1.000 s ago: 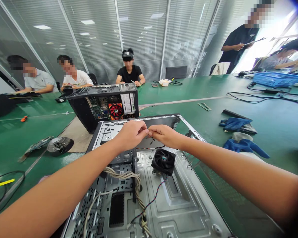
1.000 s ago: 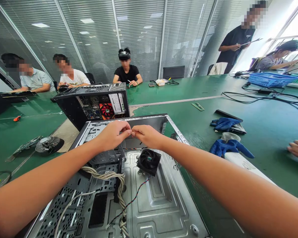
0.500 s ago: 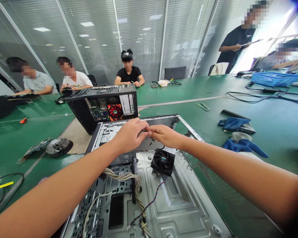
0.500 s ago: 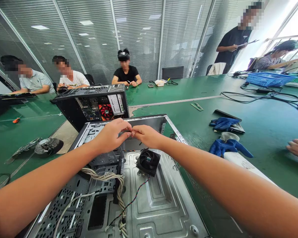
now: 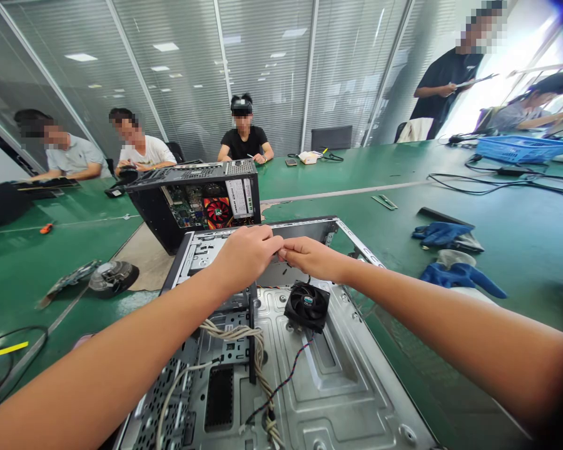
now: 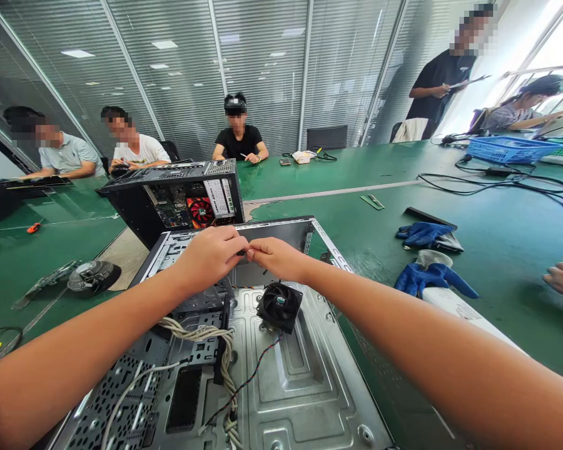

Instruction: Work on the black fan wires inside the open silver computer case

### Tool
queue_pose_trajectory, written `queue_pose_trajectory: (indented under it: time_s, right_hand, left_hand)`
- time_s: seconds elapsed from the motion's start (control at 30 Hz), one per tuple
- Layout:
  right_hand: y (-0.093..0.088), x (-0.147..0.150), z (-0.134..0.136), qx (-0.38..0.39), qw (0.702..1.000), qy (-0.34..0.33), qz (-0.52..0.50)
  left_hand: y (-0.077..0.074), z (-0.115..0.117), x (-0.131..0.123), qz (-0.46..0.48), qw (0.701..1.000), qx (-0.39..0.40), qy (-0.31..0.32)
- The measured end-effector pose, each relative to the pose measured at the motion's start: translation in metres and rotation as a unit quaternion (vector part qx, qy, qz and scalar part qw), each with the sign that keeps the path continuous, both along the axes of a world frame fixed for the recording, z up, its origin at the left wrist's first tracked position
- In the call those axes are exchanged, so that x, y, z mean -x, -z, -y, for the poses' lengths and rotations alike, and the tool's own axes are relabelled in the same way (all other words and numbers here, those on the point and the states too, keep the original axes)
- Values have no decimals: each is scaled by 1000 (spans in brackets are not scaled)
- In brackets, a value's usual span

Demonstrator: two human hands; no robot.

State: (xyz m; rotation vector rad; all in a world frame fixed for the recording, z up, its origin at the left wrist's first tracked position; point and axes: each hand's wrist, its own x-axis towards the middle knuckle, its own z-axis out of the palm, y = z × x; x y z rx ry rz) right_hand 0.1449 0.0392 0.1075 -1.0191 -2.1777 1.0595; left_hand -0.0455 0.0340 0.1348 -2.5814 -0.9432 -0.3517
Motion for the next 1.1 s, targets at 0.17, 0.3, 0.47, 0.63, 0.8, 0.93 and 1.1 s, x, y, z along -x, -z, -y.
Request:
queue_pose_trajectory:
  time_s: [0.17, 0.3, 0.47, 0.63, 0.8, 0.93, 1.1]
  right_hand:
    - [1, 0, -2, 8, 1000, 6, -3]
    - [2, -1, -3, 24, 1000, 18, 3]
    - [4, -1, -3, 74, 997, 26, 6]
    - [4, -1, -2, 147, 989, 24, -23]
    - [1, 0, -2, 109, 994, 18, 0]
    - [0, 0, -2, 27, 998, 35, 51]
    - [-1, 0, -2, -19, 997, 42, 68]
  left_hand:
    - [-1, 2, -1, -33, 999, -20, -12]
    - [0, 1, -2, -38, 999, 7, -38]
    - [1, 0, -2, -30, 997, 49, -44]
    - [1, -4, 1, 33, 990, 127, -51]
    - [3, -8, 3, 92, 979, 179, -44]
    - [5, -8, 2, 124, 968, 212, -47]
    - [6, -7, 1, 173, 954, 238, -55]
